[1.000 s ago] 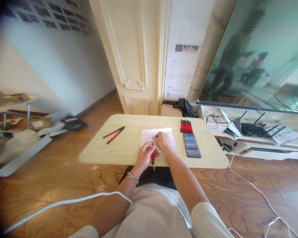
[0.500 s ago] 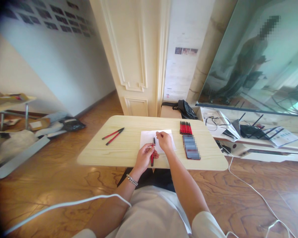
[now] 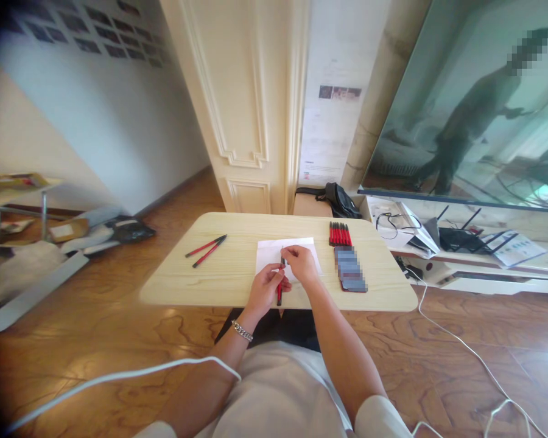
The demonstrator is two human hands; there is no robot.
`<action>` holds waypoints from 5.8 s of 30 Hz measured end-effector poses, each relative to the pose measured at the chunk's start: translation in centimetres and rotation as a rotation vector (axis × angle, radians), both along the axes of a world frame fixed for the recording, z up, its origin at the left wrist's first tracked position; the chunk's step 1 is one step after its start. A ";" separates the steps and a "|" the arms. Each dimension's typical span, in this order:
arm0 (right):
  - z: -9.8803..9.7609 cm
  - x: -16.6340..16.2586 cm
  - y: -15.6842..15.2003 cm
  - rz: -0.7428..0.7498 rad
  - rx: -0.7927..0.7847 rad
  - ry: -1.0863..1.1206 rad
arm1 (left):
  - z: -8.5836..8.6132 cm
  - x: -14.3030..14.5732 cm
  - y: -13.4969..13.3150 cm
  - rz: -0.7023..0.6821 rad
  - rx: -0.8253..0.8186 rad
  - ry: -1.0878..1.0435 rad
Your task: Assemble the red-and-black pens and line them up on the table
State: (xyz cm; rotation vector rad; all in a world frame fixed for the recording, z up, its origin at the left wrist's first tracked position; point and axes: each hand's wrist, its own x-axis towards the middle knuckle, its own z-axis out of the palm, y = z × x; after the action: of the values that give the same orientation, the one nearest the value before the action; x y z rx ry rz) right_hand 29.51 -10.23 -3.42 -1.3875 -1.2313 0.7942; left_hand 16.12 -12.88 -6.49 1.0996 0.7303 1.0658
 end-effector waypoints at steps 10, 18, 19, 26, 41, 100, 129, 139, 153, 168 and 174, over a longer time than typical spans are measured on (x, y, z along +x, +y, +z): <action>0.2 2.1 2.1 -0.122 -0.134 -0.520 | -0.2 0.0 -0.1 -0.011 0.007 0.011; -1.5 0.9 1.8 -0.142 -0.337 -0.863 | -0.5 -0.2 0.1 -0.023 0.033 0.016; -1.6 0.8 1.8 -0.140 -0.338 -0.877 | -0.4 -0.2 0.0 -0.023 0.032 0.014; -1.4 0.9 1.8 -0.148 -0.331 -0.866 | 0.0 -0.2 -0.1 -0.012 0.021 0.014; -0.7 0.4 -1.5 0.175 -0.049 -0.112 | 0.0 -0.1 -0.1 -0.017 0.032 0.010; -0.6 -2.1 -6.2 0.355 -0.160 0.727 | 2.9 0.4 -2.3 0.028 -0.228 -0.008; -2.2 3.8 2.0 -0.112 -0.237 -0.889 | 0.4 -0.9 0.0 0.092 0.144 0.223; -0.1 1.4 -3.2 -0.176 0.057 -0.330 | 1.0 -0.9 0.0 0.181 0.167 0.188; -0.4 -0.3 -6.5 -0.056 0.011 -0.243 | 1.8 -0.4 -0.3 0.225 0.220 0.188; -1.5 4.2 -1.6 -0.241 -0.280 -0.851 | -0.5 -3.8 1.5 0.424 0.408 0.541; -2.0 4.2 -1.5 -0.269 -0.261 -0.867 | -0.6 -3.8 1.8 0.396 0.452 0.620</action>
State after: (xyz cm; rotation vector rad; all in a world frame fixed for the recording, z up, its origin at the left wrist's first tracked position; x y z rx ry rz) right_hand 33.72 -11.74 -5.43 -2.1779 -1.5557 0.1369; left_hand 12.31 -11.08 -7.09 1.7622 1.2754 1.2683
